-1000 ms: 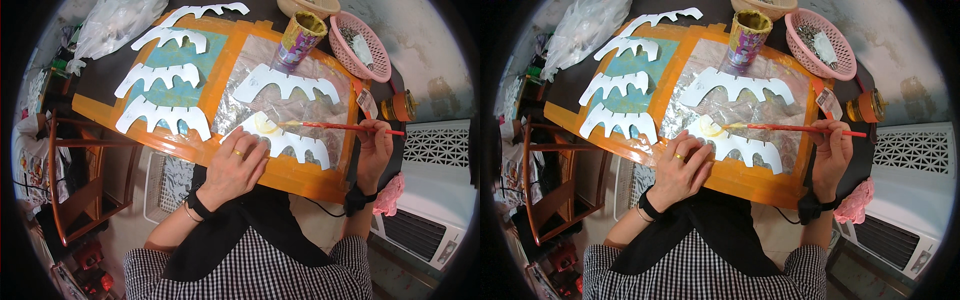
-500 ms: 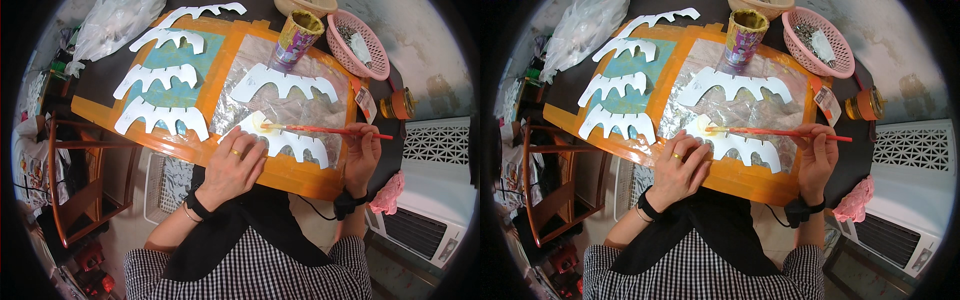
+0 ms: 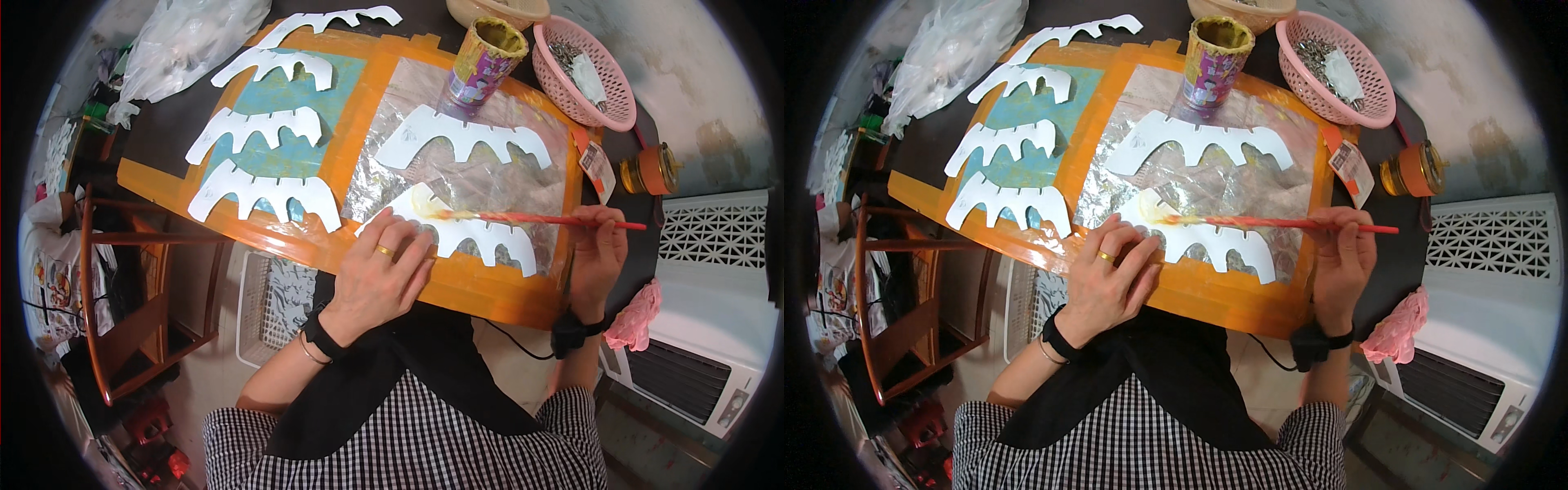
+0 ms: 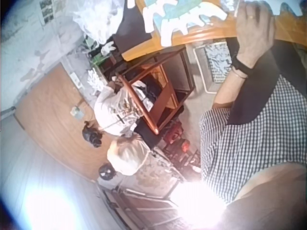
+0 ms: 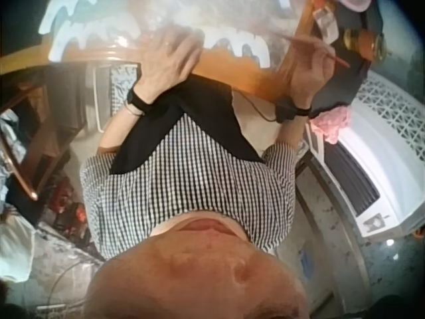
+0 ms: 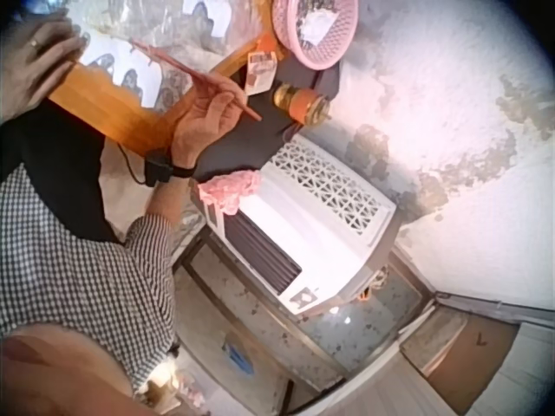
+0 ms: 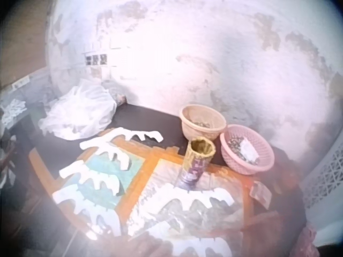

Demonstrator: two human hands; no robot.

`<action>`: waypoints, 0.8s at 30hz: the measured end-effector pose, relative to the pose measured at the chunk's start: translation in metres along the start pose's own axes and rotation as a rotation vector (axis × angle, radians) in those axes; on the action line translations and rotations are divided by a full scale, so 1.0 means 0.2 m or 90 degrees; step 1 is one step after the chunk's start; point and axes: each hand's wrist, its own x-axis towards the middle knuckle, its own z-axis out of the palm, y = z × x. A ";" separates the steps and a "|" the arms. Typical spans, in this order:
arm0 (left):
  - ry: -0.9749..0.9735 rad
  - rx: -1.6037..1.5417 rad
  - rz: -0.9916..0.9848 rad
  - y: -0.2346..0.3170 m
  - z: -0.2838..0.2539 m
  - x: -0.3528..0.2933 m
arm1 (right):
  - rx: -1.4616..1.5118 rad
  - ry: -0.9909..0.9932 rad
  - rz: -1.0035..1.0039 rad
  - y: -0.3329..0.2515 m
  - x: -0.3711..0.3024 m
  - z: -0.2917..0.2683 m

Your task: Applying glue to white shoe components using a small brush.

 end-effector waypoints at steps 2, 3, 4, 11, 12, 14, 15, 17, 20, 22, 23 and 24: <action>-0.002 -0.001 0.000 0.00 0.00 0.00 | -0.045 0.000 -0.011 -0.06 0.01 -0.06; -0.004 -0.004 -0.001 0.00 0.01 0.00 | -0.049 0.001 -0.026 -0.08 0.01 -0.07; -0.007 -0.006 -0.001 0.00 0.01 0.00 | -0.049 0.002 -0.026 -0.08 0.02 -0.07; -0.003 -0.002 0.003 0.01 -0.01 0.01 | 0.002 -0.047 -0.036 -0.01 0.03 0.08; -0.003 -0.003 0.005 0.01 -0.01 0.01 | 0.004 -0.062 -0.029 0.00 0.03 0.08; -0.001 0.002 0.003 0.00 -0.01 0.01 | -0.008 -0.061 -0.026 -0.04 0.02 0.03; -0.004 0.003 0.000 0.00 0.00 0.00 | -0.023 -0.058 -0.022 -0.06 0.02 -0.01; -0.007 0.002 -0.003 0.00 0.00 0.00 | -0.023 -0.062 -0.034 -0.10 0.02 -0.06; -0.015 -0.008 -0.003 0.00 0.00 0.00 | -0.025 -0.059 -0.052 -0.11 0.03 -0.07; -0.006 0.000 -0.002 0.01 0.00 0.00 | -0.021 -0.017 -0.057 -0.09 0.03 -0.01; -0.007 -0.001 0.000 0.01 -0.01 0.01 | -0.022 -0.015 -0.058 -0.08 0.03 0.02; -0.006 -0.005 0.001 0.01 -0.01 0.01 | -0.018 -0.021 -0.049 -0.06 0.03 0.04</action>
